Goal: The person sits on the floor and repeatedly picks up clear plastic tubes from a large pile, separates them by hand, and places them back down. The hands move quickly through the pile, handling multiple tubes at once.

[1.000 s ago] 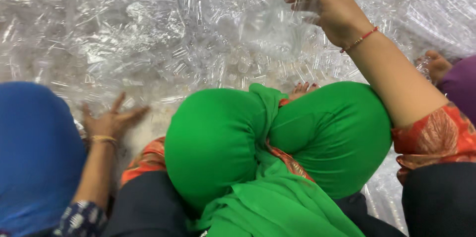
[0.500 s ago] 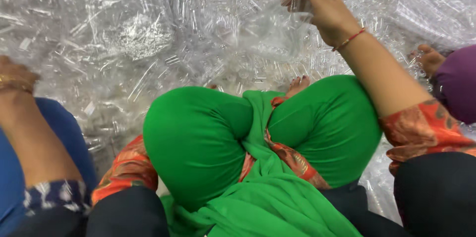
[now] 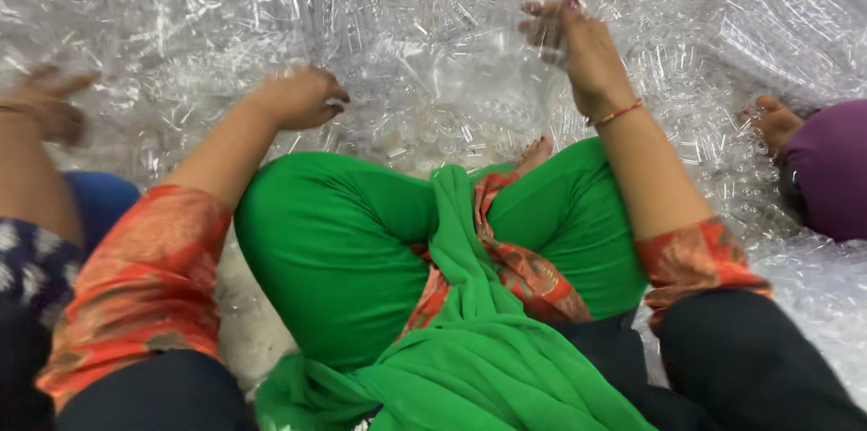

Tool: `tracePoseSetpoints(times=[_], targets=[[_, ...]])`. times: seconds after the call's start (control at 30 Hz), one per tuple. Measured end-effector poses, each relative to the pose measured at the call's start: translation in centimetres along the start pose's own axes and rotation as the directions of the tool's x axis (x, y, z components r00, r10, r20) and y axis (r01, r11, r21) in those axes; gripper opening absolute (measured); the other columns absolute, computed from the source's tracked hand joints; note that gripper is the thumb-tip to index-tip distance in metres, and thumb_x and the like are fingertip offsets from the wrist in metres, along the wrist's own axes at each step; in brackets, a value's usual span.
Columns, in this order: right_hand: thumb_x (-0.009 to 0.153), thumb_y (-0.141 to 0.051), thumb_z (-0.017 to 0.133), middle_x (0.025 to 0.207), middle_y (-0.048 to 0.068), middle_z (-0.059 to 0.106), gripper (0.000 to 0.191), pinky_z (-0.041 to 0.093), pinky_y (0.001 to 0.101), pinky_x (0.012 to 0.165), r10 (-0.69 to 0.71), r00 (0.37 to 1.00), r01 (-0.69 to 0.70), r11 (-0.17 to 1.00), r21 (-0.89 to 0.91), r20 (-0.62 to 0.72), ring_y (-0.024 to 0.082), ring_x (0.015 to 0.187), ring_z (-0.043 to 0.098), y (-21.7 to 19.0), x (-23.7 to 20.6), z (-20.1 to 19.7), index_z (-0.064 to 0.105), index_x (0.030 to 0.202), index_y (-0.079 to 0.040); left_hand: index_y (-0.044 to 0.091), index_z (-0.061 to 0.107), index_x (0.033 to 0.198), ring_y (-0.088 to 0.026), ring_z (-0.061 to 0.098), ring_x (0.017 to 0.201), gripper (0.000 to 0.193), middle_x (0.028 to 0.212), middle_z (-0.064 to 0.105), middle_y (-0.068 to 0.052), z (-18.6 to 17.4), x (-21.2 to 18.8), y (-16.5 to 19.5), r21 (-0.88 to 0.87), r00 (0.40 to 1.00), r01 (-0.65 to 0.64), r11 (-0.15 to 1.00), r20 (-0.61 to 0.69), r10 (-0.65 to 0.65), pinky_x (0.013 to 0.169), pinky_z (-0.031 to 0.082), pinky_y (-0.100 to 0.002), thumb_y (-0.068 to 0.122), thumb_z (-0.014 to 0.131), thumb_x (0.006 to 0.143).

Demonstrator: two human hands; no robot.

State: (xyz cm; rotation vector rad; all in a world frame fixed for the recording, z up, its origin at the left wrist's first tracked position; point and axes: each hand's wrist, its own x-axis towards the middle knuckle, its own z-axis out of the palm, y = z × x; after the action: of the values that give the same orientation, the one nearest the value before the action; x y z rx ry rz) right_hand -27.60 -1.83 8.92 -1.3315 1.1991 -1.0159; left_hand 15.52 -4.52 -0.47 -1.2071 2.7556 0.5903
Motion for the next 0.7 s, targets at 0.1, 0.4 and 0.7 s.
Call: tracePoseSetpoints(times=[0.1, 0.4, 0.7], targets=[[0.105, -0.053, 0.044, 0.121, 0.007, 0.073, 0.059, 0.049, 0.0340, 0.089, 0.032, 0.999, -0.029, 0.997, 0.070, -0.033, 0.017, 0.109, 0.066, 2.2, -0.5, 0.1, 0.066, 0.134, -0.007, 0.018, 0.078, 0.109, -0.039, 0.069, 0.102, 0.032, 0.109, 0.075, -0.015, 1.0, 2.3, 4.1, 0.012, 0.948, 0.288, 0.957, 0.139, -0.287, 0.089, 0.055, -0.052, 0.040, 0.064, 0.089], [0.105, -0.060, 0.040, 0.115, 0.013, 0.073, 0.071, 0.056, 0.0362, 0.092, -0.018, 0.998, 0.038, 0.951, 0.307, -0.068, 0.021, 0.099, 0.069, 6.8, 0.3, -2.0, 0.063, 0.134, 0.001, 0.008, 0.078, 0.114, -0.034, 0.072, 0.114, 0.034, 0.123, 0.073, -0.019, 16.8, 8.7, 21.8, -0.049, 0.886, 0.442, 0.896, 0.184, -0.427, 0.095, 0.058, -0.047, 0.022, 0.057, 0.091], [0.107, -0.057, 0.034, 0.114, 0.010, 0.072, 0.067, 0.054, 0.0326, 0.086, -0.105, 0.994, 0.101, 0.968, 0.230, 0.003, 0.019, 0.098, 0.068, 6.0, -2.3, -3.2, 0.066, 0.134, -0.004, 0.001, 0.059, 0.131, -0.044, 0.063, 0.108, 0.064, 0.118, 0.066, -0.027, 14.3, 4.0, 24.6, -0.588, 0.874, 0.282, 0.758, -0.169, -0.456, 0.091, 0.050, -0.051, 0.043, 0.074, 0.085]])
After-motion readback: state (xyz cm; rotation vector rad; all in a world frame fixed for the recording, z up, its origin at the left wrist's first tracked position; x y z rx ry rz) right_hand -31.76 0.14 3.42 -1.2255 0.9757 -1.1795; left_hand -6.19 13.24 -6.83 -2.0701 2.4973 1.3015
